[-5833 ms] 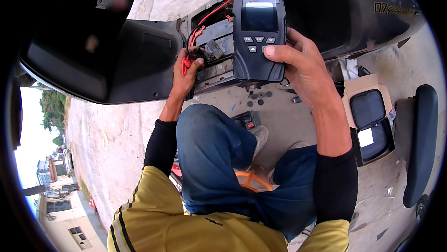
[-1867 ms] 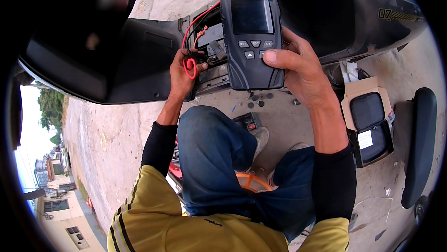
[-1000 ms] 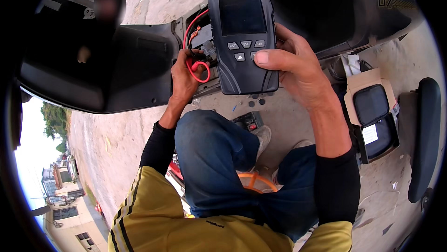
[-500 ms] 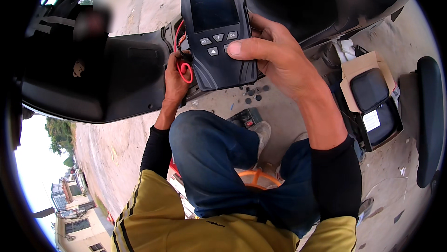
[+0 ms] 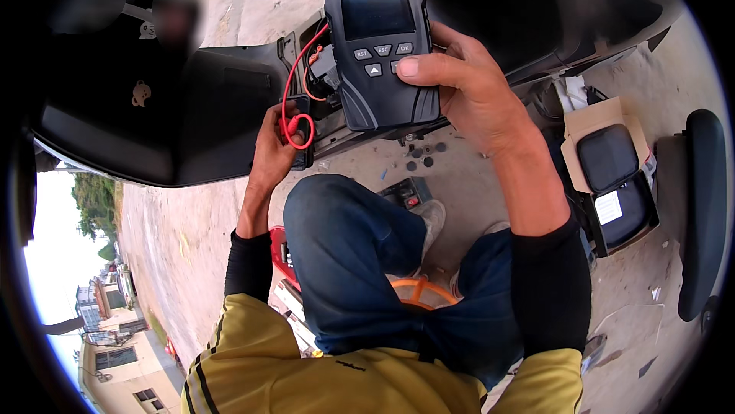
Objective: The person connects a battery tester to a scooter battery, operates the device to read measurements, and then disconnects the tester. The person handles the tester and its clamps throughout the process.
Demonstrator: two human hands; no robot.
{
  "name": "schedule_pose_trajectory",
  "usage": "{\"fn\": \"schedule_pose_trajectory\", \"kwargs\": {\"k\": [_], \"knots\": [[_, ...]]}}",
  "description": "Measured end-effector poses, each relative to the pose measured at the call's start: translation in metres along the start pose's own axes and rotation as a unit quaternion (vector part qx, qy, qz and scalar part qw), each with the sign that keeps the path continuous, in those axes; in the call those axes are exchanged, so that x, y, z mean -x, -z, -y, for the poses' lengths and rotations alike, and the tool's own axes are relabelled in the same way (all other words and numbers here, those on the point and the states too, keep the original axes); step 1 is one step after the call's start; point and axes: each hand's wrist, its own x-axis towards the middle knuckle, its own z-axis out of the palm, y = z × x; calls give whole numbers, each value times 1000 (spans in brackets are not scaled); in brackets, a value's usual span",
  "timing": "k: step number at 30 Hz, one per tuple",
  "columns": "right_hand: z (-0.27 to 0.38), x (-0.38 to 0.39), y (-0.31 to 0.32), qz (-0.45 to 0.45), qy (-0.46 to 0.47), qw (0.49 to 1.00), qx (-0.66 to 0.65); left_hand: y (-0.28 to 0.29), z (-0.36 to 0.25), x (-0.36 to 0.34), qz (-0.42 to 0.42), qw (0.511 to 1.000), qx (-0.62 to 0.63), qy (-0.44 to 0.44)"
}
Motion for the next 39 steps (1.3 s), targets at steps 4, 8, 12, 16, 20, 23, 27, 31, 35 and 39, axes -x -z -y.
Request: {"fn": "schedule_pose_trajectory", "kwargs": {"k": [4,8,12,16,20,23,27,31,35,39], "knots": [[2,0,0,-8,6,1000,-5,29,-14,2,37,998,-43,0],[0,-1,4,-6,13,999,-42,48,-31,-12,-2,995,-69,-68],[2,0,3,-16,12,997,-71,56,-78,-34,-19,987,-80,-140],[1,0,8,-21,21,995,-91,25,-124,-47,34,986,119,-107],[7,5,5,5,11,993,-118,-12,-135,-63,89,970,197,-107],[11,10,10,13,11,992,-124,-50,-127,-78,146,952,267,-43],[15,12,8,27,12,991,-128,-79,-81,-101,180,933,309,-49],[16,15,19,16,16,994,-111,-84,-87,-98,147,933,328,32],[17,14,18,14,12,995,-100,-87,-76,-109,130,929,347,19],[16,14,19,4,9,995,-95,-96,-75,-115,133,951,279,12]]}}
